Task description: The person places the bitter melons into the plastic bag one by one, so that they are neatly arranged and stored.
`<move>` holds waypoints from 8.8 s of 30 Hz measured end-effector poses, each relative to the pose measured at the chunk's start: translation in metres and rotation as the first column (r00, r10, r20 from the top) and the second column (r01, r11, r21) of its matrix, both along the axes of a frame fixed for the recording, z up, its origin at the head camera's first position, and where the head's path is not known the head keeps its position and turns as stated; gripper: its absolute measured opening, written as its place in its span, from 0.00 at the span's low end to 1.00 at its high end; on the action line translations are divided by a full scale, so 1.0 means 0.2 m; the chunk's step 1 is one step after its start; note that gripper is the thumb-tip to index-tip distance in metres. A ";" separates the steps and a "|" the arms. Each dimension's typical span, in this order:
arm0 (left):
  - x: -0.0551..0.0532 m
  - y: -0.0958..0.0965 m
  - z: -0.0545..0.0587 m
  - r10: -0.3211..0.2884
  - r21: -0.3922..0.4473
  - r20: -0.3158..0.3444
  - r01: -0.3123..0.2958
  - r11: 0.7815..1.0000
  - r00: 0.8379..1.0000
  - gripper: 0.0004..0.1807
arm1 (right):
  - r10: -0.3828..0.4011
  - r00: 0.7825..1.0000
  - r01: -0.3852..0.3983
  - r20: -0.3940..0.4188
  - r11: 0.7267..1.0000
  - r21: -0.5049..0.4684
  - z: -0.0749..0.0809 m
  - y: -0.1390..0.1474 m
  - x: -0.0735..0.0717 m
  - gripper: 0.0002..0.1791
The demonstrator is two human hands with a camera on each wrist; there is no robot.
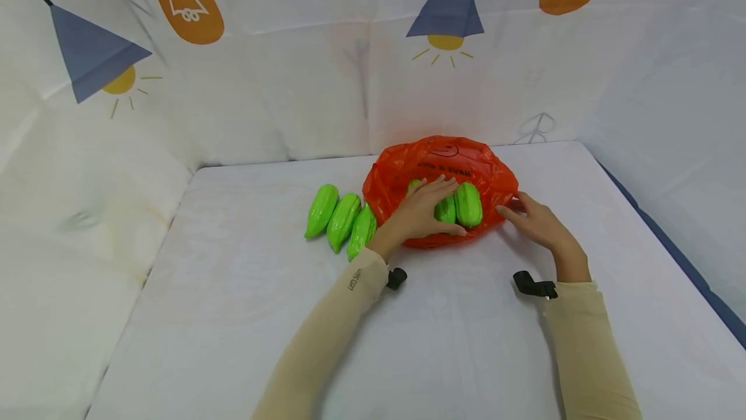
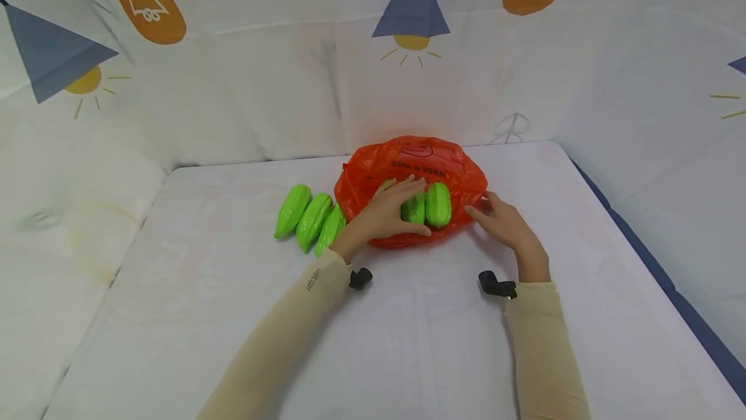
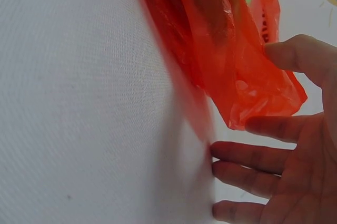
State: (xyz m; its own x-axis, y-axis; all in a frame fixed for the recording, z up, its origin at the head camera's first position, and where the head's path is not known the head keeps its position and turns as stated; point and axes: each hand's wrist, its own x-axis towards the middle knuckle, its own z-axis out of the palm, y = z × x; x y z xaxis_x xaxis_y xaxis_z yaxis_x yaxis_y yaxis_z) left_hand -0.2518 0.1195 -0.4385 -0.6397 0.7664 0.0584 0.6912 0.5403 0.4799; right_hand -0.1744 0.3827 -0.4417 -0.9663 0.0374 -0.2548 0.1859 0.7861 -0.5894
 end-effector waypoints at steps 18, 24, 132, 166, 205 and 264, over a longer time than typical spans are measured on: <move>0.07 -0.42 -0.01 0.035 0.199 0.037 -0.041 0.979 0.999 0.53 | 0.005 1.000 -0.005 0.006 1.000 0.009 0.00 0.00 -0.01 0.48; 0.03 -0.48 -0.01 0.001 0.234 0.063 -0.015 0.972 0.998 0.52 | -0.003 1.000 0.003 0.020 1.000 0.028 0.00 0.00 0.00 0.50; -0.15 -0.81 -0.09 -0.179 0.416 0.445 -0.026 0.909 0.877 0.47 | 0.010 1.000 -0.010 0.006 1.000 0.015 -0.04 0.02 0.00 0.48; -0.13 -0.28 0.00 0.025 0.145 0.232 -0.059 0.988 0.973 0.56 | 0.004 1.000 -0.004 -0.026 1.000 -0.013 -0.04 -0.01 -0.01 0.46; -0.08 -0.14 0.03 0.129 -0.076 0.061 -0.124 0.989 0.990 0.58 | 0.007 0.999 -0.006 -0.043 1.000 0.016 -0.03 -0.01 0.00 0.46; 0.03 -0.51 0.02 0.081 0.113 0.143 -0.098 0.989 0.986 0.54 | 0.010 0.999 -0.008 -0.049 0.999 0.036 -0.04 0.01 0.01 0.46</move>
